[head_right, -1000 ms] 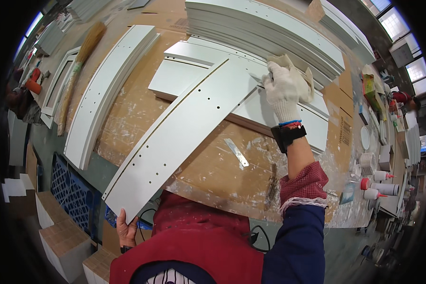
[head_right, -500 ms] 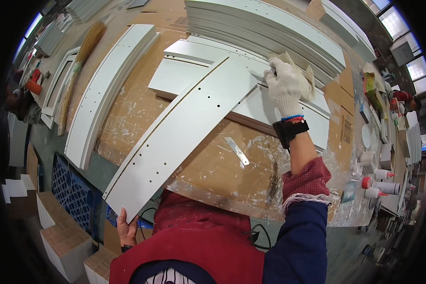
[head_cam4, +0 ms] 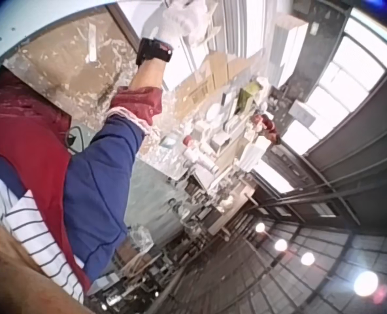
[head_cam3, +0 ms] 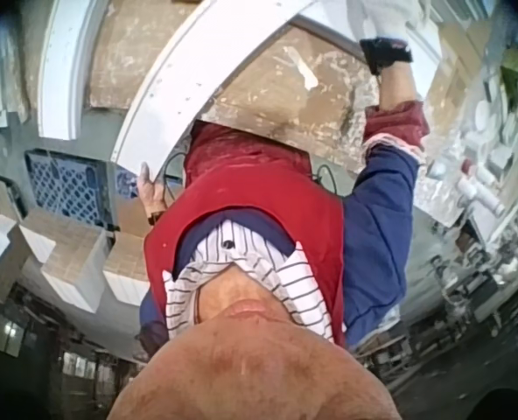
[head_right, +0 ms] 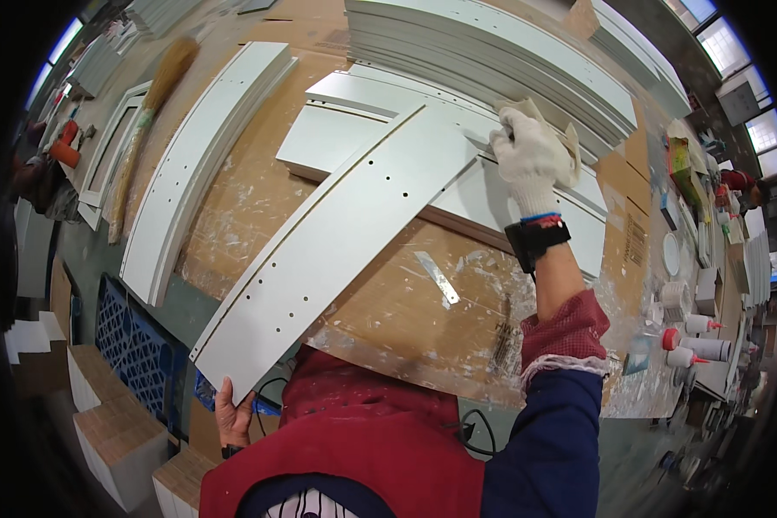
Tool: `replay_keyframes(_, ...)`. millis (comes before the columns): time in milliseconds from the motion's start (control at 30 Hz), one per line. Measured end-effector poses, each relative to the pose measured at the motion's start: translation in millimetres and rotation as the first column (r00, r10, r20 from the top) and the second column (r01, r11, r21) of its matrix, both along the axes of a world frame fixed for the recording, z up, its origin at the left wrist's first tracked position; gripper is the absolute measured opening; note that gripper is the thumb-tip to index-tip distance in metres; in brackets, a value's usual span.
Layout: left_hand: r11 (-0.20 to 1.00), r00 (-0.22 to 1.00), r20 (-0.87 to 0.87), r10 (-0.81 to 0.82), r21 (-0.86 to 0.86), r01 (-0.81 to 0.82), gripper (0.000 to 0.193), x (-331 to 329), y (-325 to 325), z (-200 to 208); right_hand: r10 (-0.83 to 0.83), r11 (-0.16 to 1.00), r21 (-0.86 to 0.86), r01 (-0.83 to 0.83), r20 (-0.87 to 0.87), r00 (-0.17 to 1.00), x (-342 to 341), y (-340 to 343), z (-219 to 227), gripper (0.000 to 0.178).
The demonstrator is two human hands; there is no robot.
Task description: The person wipes the surface of white rectangular panels with a cloth, then uses a utility knife to scrape edges and corners. They flip the panels to clean both sides and stack the finished pieces on the table.
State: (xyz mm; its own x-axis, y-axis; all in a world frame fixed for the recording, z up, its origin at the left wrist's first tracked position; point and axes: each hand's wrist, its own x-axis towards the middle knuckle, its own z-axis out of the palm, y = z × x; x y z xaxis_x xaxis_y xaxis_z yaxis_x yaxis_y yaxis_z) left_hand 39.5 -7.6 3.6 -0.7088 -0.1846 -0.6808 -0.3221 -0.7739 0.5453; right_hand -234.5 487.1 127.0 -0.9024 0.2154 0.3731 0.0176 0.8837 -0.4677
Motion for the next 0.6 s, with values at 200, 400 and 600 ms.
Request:
replay_keyframes(200, 1.000, 1.000, -0.012, -0.017, -0.011, 0.017, 0.041, -1, 1, -3, -0.016, 0.968, 0.246, 0.039, -0.095, 0.995, -2, 9, -9, 0.025)
replay_keyframes(400, 0.997, 0.999, -0.039, -0.005, 0.073, 0.008, 0.039, 2, -1, -5, 0.050, 0.964, -0.261, -0.056, -0.027, 0.998, -2, 9, -9, 0.023)
replay_keyframes(600, 0.990, 0.997, -0.070, -0.006, 0.142, 0.016, 0.040, -3, 2, -4, 0.133, 0.909, -0.390, -0.146, -0.059, 0.989, -35, -18, 5, 0.031)
